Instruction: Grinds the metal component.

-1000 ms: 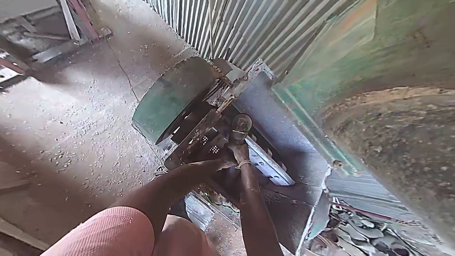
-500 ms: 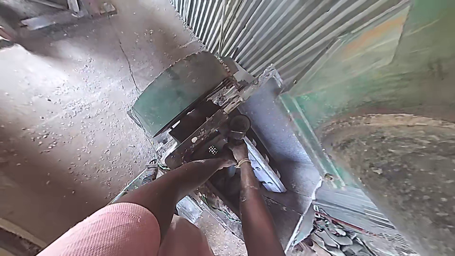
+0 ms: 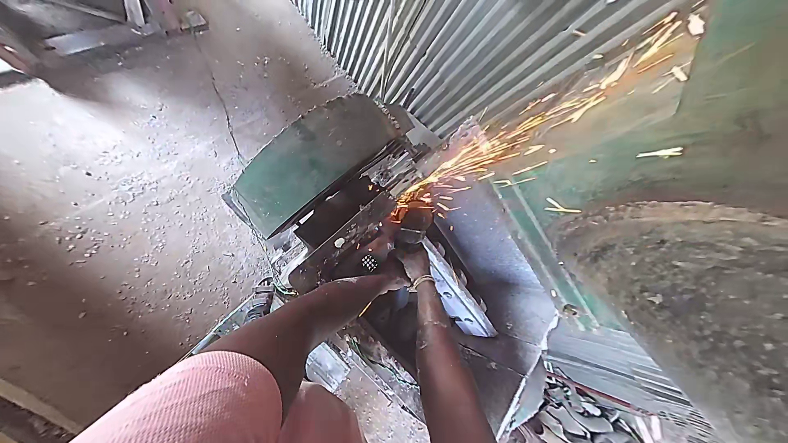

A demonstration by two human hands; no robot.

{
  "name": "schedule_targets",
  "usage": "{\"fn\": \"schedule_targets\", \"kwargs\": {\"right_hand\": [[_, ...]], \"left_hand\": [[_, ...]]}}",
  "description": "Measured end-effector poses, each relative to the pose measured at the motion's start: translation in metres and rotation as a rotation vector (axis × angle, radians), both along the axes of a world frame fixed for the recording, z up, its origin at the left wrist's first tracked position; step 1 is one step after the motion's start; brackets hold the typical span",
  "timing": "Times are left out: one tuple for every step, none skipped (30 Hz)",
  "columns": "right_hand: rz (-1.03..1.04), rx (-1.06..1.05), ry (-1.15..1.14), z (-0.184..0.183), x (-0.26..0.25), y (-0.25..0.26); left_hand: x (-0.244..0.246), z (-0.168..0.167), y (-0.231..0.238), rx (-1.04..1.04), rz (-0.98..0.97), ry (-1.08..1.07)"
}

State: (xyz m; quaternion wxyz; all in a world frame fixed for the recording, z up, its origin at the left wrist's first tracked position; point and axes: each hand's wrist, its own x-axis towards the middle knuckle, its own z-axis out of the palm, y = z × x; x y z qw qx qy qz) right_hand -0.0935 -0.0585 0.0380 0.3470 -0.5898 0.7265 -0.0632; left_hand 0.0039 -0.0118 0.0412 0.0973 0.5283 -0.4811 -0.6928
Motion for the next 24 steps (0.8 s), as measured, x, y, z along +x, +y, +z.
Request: {"fn": "schedule_targets", "kwargs": {"right_hand": [[-0.002,-0.003,-0.004,-0.001,-0.001,0.0],[-0.001,-0.004,-0.003,-0.001,-0.001,0.0],[0.006,-0.003,0.008,-0.001,-0.001,-0.001],[0.006,0.002,0.009,-0.001,-0.001,-0.001],[0.006,0.005,0.002,-0.002,-0.001,-0.002],[-0.001,0.002,-0.027,-0.003,-0.001,-0.002],[-0.017,-0.011,-0.073,-0.004,-0.002,-0.001],[-0.037,-0.024,-0.118,-0.005,-0.002,0.0],[-0.054,-0.039,-0.158,-0.008,-0.003,0.001],[-0.067,-0.048,-0.184,-0.01,-0.003,0.002],[-0.075,-0.052,-0.192,-0.01,-0.002,0.003],[-0.081,-0.052,-0.189,-0.009,-0.002,0.005],[-0.083,-0.044,-0.188,-0.008,-0.001,0.005],[-0.085,-0.038,-0.186,-0.009,0.0,0.005],[-0.086,-0.032,-0.188,-0.01,0.002,0.004],[-0.084,-0.03,-0.188,-0.01,0.004,0.003],[-0.079,-0.025,-0.188,-0.011,0.005,0.001],[-0.076,-0.022,-0.189,-0.011,0.006,0.0],[-0.074,-0.02,-0.19,-0.01,0.007,-0.001],[-0.071,-0.018,-0.189,-0.008,0.008,-0.001],[-0.066,-0.014,-0.181,-0.007,0.01,-0.001],[-0.062,-0.007,-0.177,-0.006,0.011,-0.002],[-0.064,-0.006,-0.175,-0.006,0.012,-0.002],[-0.059,-0.007,-0.172,-0.005,0.013,-0.004]], "left_hand": [[-0.002,-0.005,-0.001,-0.018,-0.02,-0.025],[-0.003,-0.002,-0.002,-0.015,-0.029,-0.066],[-0.002,0.006,-0.001,0.048,0.016,-0.056],[-0.001,0.006,0.0,0.072,0.075,-0.029],[-0.001,0.005,0.002,0.066,0.103,-0.019],[0.004,0.011,0.004,0.055,0.095,0.0],[0.009,0.019,0.006,0.041,0.047,0.002],[0.012,0.024,0.007,0.023,-0.004,-0.015],[0.016,0.029,0.008,0.017,-0.068,-0.037],[0.019,0.031,0.009,0.018,-0.126,-0.048],[0.021,0.035,0.01,0.029,-0.13,-0.038],[0.02,0.033,0.012,0.044,-0.104,-0.029],[0.019,0.029,0.013,0.053,-0.059,-0.045],[0.019,0.028,0.012,0.048,-0.019,-0.061],[0.022,0.032,0.01,0.044,-0.002,-0.061],[0.02,0.028,0.008,0.027,-0.001,-0.072],[0.019,0.023,0.005,0.007,-0.013,-0.088],[0.017,0.018,0.003,0.014,-0.004,-0.091],[0.015,0.016,0.002,0.046,0.011,-0.09],[0.017,0.023,0.003,0.095,0.025,-0.072],[0.02,0.031,0.004,0.139,0.041,-0.058],[0.021,0.035,0.004,0.153,0.046,-0.055],[0.021,0.031,0.003,0.144,0.054,-0.061],[0.022,0.03,0.002,0.125,0.053,-0.072]]}}
